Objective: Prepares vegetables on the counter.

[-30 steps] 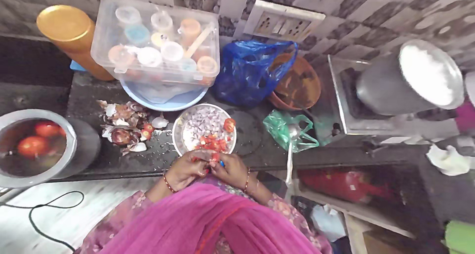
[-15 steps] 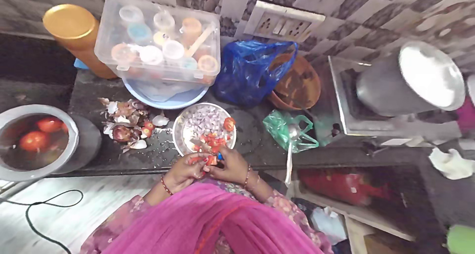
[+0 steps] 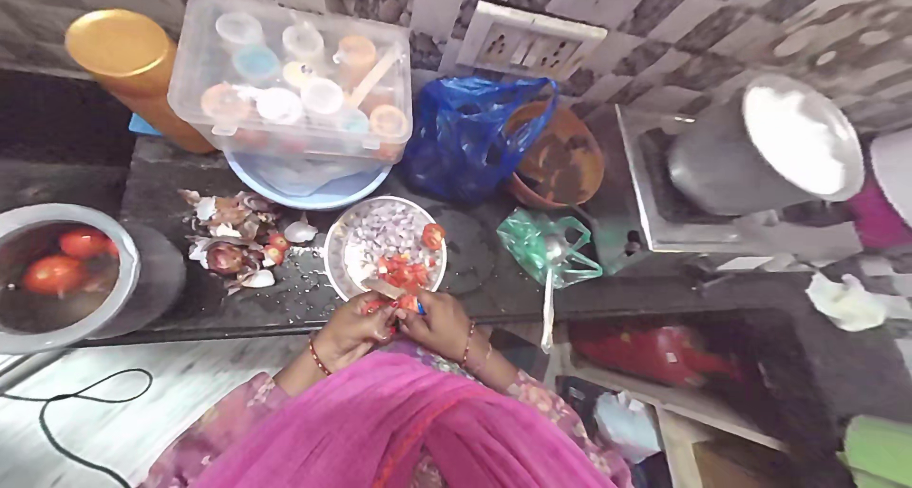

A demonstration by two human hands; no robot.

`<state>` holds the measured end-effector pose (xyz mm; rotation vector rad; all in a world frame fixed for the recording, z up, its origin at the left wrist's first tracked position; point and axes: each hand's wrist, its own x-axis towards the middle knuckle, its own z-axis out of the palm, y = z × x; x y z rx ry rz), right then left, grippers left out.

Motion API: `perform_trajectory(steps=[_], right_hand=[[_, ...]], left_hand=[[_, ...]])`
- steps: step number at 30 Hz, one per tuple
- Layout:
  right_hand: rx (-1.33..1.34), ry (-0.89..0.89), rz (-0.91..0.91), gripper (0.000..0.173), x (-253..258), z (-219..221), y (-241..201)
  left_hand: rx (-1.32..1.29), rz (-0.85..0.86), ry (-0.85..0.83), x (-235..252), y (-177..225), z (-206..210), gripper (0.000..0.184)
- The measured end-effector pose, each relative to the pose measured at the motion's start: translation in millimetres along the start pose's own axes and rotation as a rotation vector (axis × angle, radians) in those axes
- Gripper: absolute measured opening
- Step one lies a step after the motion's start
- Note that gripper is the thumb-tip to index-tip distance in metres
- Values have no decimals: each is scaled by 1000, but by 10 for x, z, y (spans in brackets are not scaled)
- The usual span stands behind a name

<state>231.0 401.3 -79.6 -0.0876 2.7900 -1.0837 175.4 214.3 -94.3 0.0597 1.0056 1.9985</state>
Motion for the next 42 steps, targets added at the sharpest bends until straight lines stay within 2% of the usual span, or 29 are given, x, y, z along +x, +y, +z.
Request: perform_trajectory(steps=[5,10,13,15,18,22,25,28,30,32,33,35,37,39,40,42], right_hand=[[38,-10,4,46,-16,56,12],[143,-69,59,49,4,202,90],[407,-185,131,39,51,170,93],[643,-287,189,33,100,129,143],[910,-464,367,32,156,96,237],[1057,-522,468,35,229,122,348],[1020,-438,458,33,213,107,292],[647,-199,260,18,162,73,141],[385,-63,92,32,114,73,24],[208,19,-29,53,92,71,-92],[153,52,-67,59,100,70,-125],[103,131,-112,56,130,84,-129],[127,223,-137,48,155,97,-85],[266,270,-88,39,159,88,-41],[382,252,-20,33,151,65,-27],[632,220,86,23,146,12,-23]], left_hand=[[5,19,-8,-1,-74,-50,21],[-44,62,150,-12,-227,-33,22],[33,89,276,7,-183,-4,25],[168,114,298,32,-150,-116,36],[364,72,337,29,-82,-221,43],[410,22,315,56,-58,-291,42],[242,56,306,67,-88,-297,36],[-174,91,330,48,-77,-209,27],[-445,121,323,67,-67,-112,34],[-521,145,234,106,-83,-55,40],[-514,143,181,125,-80,-27,45],[-475,129,116,145,-40,61,53],[-404,132,64,146,-7,115,48],[-282,160,4,141,-21,71,32],[-176,166,-23,130,-14,34,32],[111,157,-86,113,45,-44,48]])
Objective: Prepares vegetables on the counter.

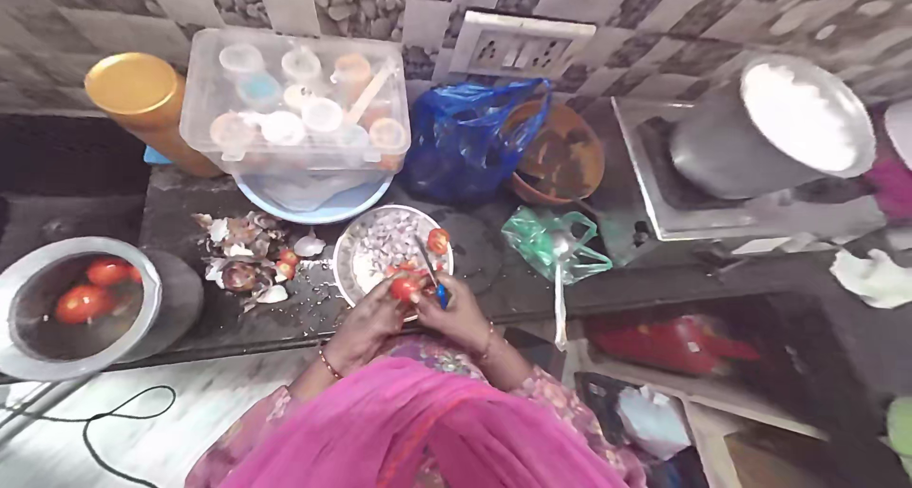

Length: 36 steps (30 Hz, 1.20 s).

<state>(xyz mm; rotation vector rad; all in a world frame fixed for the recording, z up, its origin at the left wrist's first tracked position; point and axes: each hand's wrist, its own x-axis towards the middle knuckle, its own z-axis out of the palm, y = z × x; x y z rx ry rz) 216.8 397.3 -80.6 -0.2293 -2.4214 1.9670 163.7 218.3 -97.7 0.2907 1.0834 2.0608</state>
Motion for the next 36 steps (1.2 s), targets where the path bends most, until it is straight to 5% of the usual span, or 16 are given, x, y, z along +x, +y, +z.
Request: perform_trajectory(steps=[4,11,17,31,36], right_hand=[[125,-49,15,17,-17,-34,-17],[-138,-139,-94,41,28,-81,23],[-230,-194,-124,46,41,-13,7],[-416,-44,-11,47,-46,123,20],[-515,-4,-112,43,-30,169,10]], left_hand=[[154,-10,51,-29,59,-43,47],[-61,-2,-148,-28,28,-224,55],[-57,43,-166,-31,10,-227,44],[-13,116,-29,-38,-41,-156,36],[5,49,16,-53,1,-139,17]])
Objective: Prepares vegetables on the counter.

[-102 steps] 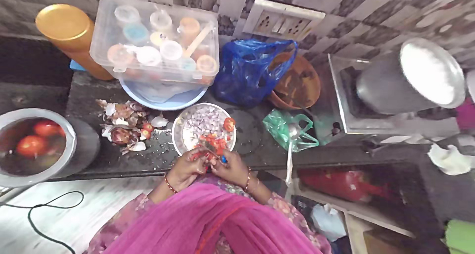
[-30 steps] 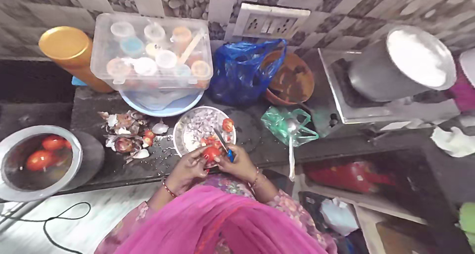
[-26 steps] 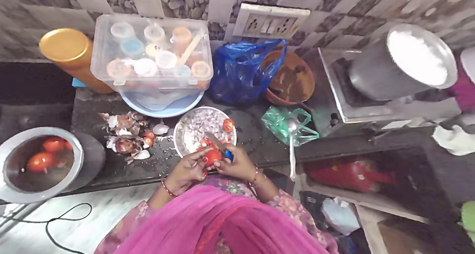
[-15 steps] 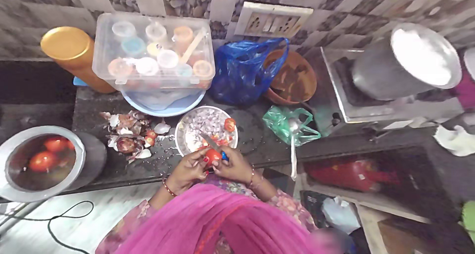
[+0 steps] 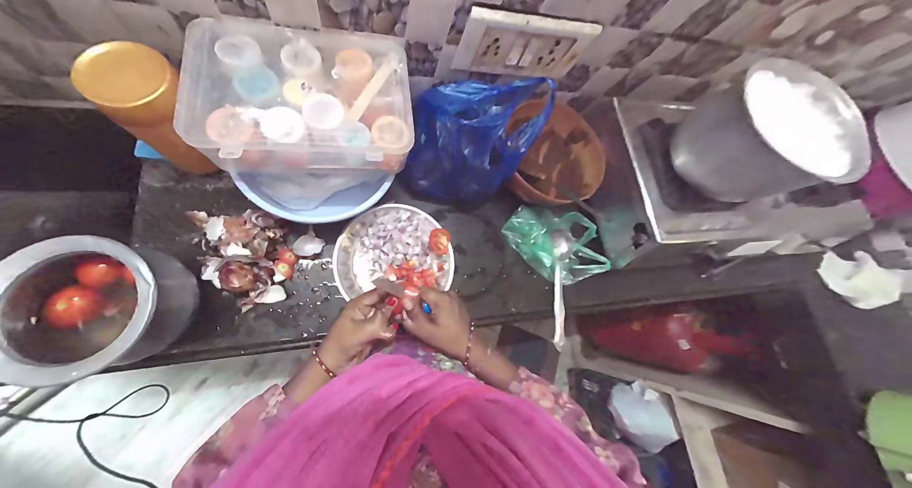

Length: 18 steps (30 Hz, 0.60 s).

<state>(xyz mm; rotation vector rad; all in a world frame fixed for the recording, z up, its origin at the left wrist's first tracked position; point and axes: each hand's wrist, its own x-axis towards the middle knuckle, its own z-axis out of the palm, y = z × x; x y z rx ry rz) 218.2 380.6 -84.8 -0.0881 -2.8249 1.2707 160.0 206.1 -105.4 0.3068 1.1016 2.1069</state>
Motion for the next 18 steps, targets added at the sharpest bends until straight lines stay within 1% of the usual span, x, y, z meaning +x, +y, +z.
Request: perform_trajectory(steps=[4,8,10,11,14,18], right_hand=[[9,-65,27,50,-6,10,25],[192,-81,41,42,-23,24,54],[218,-70,79,37,-10,23,82],[202,-87,109,36,-5,11,91],[178,-183,157,47,14,-19,92],[174,-215,137,49,31,-34,42]], left_hand=[[-103,28,0,-5,-94,-14,27],[-84,27,44,6,-115,-22,29],[-90,-2,70,-1,-90,-27,32],[-90,-20,69,-13,-80,-26,35],[-84,-47,52,-51,-81,-33,41],[-90,-73,19,-77,-69,-30,45]])
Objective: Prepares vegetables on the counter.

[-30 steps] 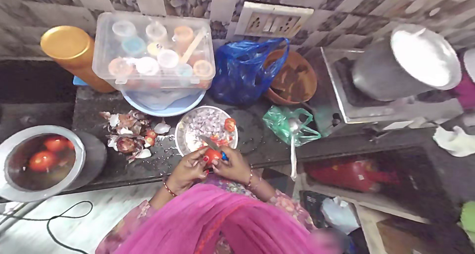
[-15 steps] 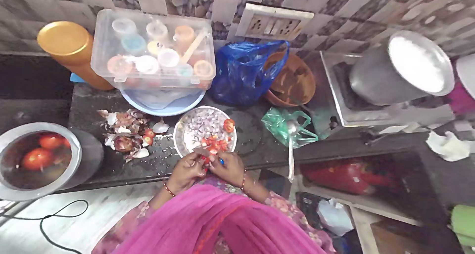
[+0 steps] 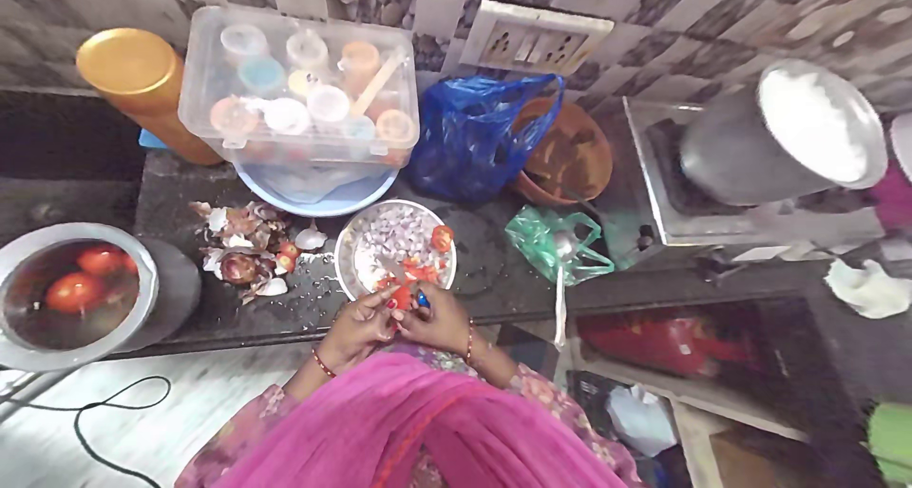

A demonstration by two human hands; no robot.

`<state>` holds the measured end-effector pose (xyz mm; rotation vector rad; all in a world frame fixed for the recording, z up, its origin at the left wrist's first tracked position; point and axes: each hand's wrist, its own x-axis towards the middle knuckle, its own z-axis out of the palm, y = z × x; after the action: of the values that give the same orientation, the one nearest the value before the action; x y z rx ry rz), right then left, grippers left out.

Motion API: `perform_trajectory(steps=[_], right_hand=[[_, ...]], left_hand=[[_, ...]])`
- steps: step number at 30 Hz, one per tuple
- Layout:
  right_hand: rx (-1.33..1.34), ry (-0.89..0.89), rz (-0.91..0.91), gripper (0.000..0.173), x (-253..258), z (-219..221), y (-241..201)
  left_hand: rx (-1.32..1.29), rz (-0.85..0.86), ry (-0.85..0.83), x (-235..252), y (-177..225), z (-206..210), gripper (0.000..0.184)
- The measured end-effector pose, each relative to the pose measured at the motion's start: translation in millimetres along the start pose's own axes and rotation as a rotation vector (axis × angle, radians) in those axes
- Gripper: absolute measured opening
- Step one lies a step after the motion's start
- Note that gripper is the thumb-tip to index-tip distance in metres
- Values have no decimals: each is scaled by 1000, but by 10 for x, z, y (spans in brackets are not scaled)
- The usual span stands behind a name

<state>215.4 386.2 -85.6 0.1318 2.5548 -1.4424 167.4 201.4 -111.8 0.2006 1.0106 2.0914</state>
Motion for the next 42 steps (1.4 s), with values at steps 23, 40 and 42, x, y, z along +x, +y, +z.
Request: perform_trajectory(steps=[23,40,42], right_hand=[[-169,-19,10,51,-36,107,93],[-136,-109,5,51,1,-3,37],[-139,-104,-10,49,-7,4,49]], left_hand=[[-10,-34,149,-1,-128,52,26],[54,-58,136,-68,-70,66,50],[78,-68,139,-69,-57,81,46]])
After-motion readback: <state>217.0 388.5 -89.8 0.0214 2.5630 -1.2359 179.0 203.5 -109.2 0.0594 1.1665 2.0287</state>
